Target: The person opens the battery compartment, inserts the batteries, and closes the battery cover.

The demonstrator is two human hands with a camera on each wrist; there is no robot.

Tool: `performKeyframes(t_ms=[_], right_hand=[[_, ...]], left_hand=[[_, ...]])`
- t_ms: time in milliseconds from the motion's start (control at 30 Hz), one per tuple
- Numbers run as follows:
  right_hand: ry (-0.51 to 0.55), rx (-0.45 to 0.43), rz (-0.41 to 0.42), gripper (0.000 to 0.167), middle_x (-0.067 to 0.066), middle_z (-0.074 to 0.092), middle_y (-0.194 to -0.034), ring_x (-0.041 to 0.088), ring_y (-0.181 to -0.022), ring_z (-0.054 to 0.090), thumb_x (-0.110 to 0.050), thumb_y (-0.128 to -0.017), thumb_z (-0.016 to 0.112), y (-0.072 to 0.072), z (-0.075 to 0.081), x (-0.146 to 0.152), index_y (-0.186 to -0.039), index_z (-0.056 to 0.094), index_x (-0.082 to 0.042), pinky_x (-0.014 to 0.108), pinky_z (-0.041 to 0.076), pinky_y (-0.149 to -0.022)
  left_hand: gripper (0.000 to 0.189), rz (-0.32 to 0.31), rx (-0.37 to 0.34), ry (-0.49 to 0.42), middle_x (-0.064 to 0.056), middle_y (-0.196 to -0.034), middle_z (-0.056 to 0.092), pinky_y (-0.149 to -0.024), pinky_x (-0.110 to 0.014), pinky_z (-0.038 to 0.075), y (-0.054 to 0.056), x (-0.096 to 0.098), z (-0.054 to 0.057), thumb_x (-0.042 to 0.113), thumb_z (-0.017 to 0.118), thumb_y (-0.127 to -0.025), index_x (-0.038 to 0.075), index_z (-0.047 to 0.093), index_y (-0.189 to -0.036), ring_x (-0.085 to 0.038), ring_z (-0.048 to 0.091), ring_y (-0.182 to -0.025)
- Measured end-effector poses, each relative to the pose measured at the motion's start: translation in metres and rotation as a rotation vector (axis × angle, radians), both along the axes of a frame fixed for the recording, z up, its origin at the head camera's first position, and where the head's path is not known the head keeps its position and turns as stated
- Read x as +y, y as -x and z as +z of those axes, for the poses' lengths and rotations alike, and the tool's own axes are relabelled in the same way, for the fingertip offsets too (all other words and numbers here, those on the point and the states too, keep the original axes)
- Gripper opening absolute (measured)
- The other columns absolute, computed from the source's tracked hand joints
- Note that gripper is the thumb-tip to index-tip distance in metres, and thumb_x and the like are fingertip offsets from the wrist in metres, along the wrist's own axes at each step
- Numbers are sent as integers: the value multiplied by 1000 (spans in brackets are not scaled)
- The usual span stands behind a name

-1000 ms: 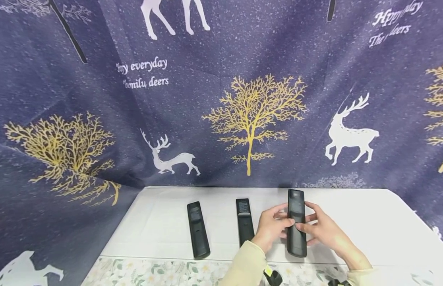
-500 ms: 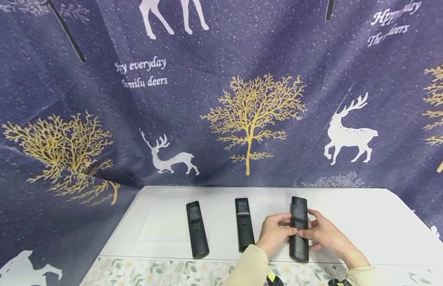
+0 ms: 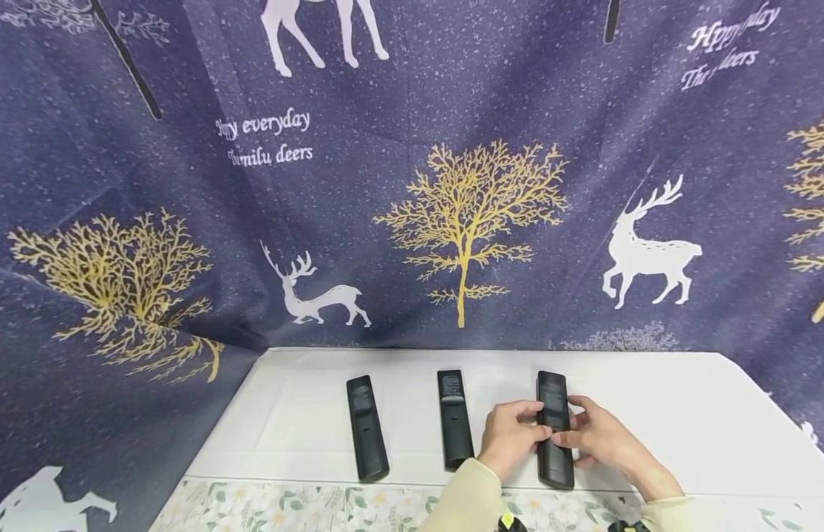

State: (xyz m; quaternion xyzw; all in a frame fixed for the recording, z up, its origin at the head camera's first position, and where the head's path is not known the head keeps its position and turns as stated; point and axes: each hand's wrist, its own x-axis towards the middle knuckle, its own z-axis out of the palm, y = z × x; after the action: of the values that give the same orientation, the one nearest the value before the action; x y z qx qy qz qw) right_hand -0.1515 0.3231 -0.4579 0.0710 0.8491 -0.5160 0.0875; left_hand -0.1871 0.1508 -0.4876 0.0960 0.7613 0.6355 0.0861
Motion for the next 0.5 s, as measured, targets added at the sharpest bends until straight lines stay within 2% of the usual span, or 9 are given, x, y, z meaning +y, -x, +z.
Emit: performKeyframes(t_ms=[300,400,500], right_hand=[[-56,3,10,83,30,60,-110,30,-86,72,-8,-91,81,8,-4,-3,-149,30,24,44,64,-66],[-60,9,9,83,29,61,-109,29,-85,72,-7,-91,81,8,-5,-2,-149,30,23,44,64,-65],[-99,33,18,82,27,64,-106,27,-78,70,-8,-91,81,10,-5,-1,-148,32,24,43,64,-63]], left_hand=[[42,11,-26,-21,0,-111,78,-58,-24,61,3,-3,-1,-10,86,-77,10,83,-114,-8,72,-72],[44,0,26,78,0,-112,77,-63,-24,59,3,-4,3,-5,87,-77,13,82,-117,-4,67,-72],[48,-18,115,244,1,-116,76,-78,-29,58,3,-5,9,7,90,-78,18,80,-124,-7,68,-84]])
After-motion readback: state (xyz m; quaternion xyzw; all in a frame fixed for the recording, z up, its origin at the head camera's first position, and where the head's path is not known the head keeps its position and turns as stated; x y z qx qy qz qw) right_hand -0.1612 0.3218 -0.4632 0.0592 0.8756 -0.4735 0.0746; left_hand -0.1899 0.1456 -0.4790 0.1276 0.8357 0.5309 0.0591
